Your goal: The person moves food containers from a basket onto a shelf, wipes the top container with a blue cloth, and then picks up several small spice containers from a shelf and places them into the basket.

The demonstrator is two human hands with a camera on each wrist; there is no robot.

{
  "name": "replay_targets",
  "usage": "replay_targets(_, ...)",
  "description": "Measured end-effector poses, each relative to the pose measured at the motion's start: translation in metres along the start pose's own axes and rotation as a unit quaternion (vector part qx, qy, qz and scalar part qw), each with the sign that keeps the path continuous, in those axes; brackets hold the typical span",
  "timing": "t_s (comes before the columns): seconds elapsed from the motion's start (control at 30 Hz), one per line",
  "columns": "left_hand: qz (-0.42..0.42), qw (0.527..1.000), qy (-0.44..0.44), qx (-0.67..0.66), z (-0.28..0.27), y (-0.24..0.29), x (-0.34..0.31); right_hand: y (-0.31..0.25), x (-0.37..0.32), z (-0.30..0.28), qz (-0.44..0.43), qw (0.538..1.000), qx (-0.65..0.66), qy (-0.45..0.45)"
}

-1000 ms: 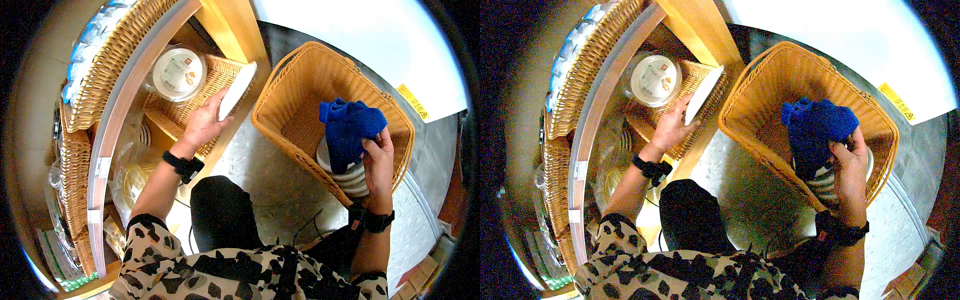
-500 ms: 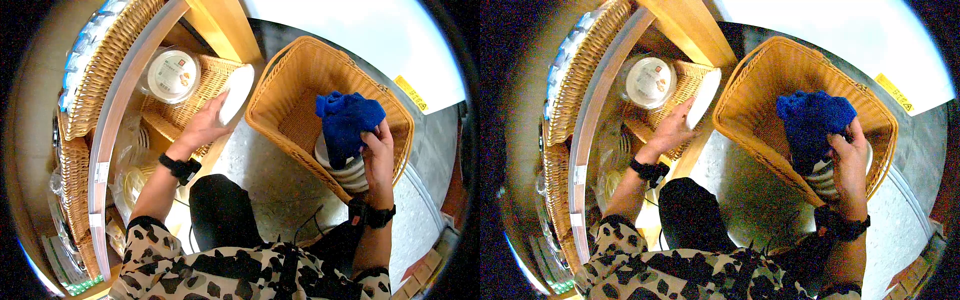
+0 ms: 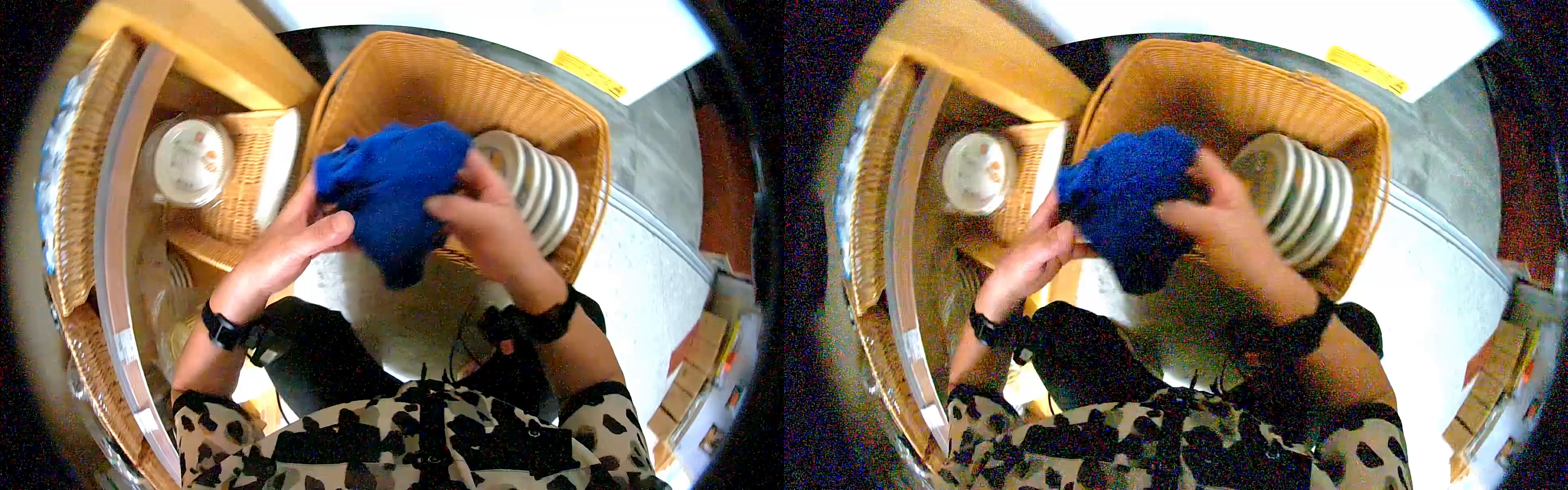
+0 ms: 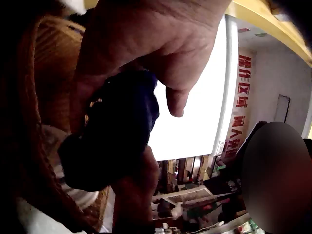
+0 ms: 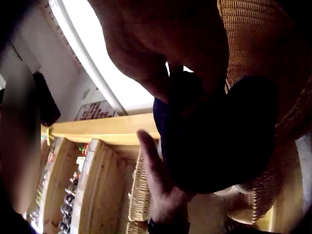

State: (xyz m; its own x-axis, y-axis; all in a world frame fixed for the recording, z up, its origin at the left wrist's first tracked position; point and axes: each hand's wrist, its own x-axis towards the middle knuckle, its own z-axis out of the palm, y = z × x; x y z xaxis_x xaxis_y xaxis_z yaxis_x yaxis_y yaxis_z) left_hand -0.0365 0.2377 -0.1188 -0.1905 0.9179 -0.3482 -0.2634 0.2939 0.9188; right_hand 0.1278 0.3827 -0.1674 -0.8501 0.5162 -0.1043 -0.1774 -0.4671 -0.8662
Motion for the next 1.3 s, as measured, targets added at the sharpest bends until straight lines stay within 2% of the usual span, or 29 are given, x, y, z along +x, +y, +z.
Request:
replay_targets(0.03, -0.022, 0.999, -0.005, -0.047, 0.01, 0.001, 0.003, -0.001, -0.005, 0.006, -0.002, 0.999, -0.027, -0.021)
replay_targets(0.1, -0.038, 0.997, 0.033, -0.064, 0.016, -0.008, 0.014, 0.015, -0.01, 0.008, -0.03, 0.997, -0.073, 0.001)
replay_targets(0.17, -0.046, 0.987, 0.084, -0.125, 0.019, -0.014, 0.019, 0.009, -0.007, -0.006, -0.012, 0.982, -0.187, -0.026)
replay_targets(0.23, -0.026, 0.984, 0.09, -0.151, 0.018, -0.019, 0.023, -0.009, -0.001, -0.021, -0.02, 0.949, -0.311, -0.035)
replay_targets(0.27, -0.016, 0.982, 0.095, -0.164, 0.018, -0.02, 0.024, -0.022, 0.001, -0.032, -0.038, 0.924, -0.379, -0.031)
replay_targets(0.3, -0.015, 0.982, 0.093, -0.166, 0.018, -0.022, 0.025, -0.017, 0.006, -0.053, -0.087, 0.874, -0.477, 0.01)
replay_targets(0.37, -0.011, 0.981, 0.091, -0.169, 0.019, -0.024, 0.027, -0.015, 0.007, -0.09, -0.143, 0.704, -0.693, 0.054)
replay_targets(0.47, 0.003, 0.977, 0.1, -0.187, 0.02, -0.033, 0.031, 0.003, 0.001, -0.111, -0.045, 0.666, -0.745, 0.008)
replay_targets(0.57, 0.013, 0.979, 0.089, -0.185, 0.013, -0.037, 0.034, 0.013, -0.002, -0.108, 0.082, 0.584, -0.805, -0.065)
replay_targets(0.67, 0.009, 0.976, 0.094, -0.197, 0.014, -0.034, 0.035, 0.011, -0.001, -0.107, 0.141, 0.554, -0.814, -0.099)
replay_targets(0.77, 0.006, 0.972, 0.096, -0.216, 0.01, -0.039, 0.035, 0.017, 0.004, -0.115, 0.103, 0.574, -0.812, -0.01)
replay_targets(0.8, 0.003, 0.972, 0.092, -0.216, 0.008, -0.041, 0.035, 0.015, -0.001, -0.108, 0.076, 0.551, -0.831, 0.03)
replay_targets(0.9, 0.002, 0.972, 0.08, -0.22, 0.002, -0.045, 0.038, 0.019, 0.002, -0.11, 0.08, 0.508, -0.857, 0.03)
replay_targets(1.13, 0.004, 0.971, 0.069, -0.231, 0.001, -0.045, 0.039, 0.026, 0.012, -0.127, 0.106, 0.532, -0.84, 0.005)
replay_targets(1.3, 0.004, 0.97, 0.073, -0.233, 0.001, -0.042, 0.038, 0.023, 0.015, -0.129, 0.079, 0.562, -0.823, 0.027)
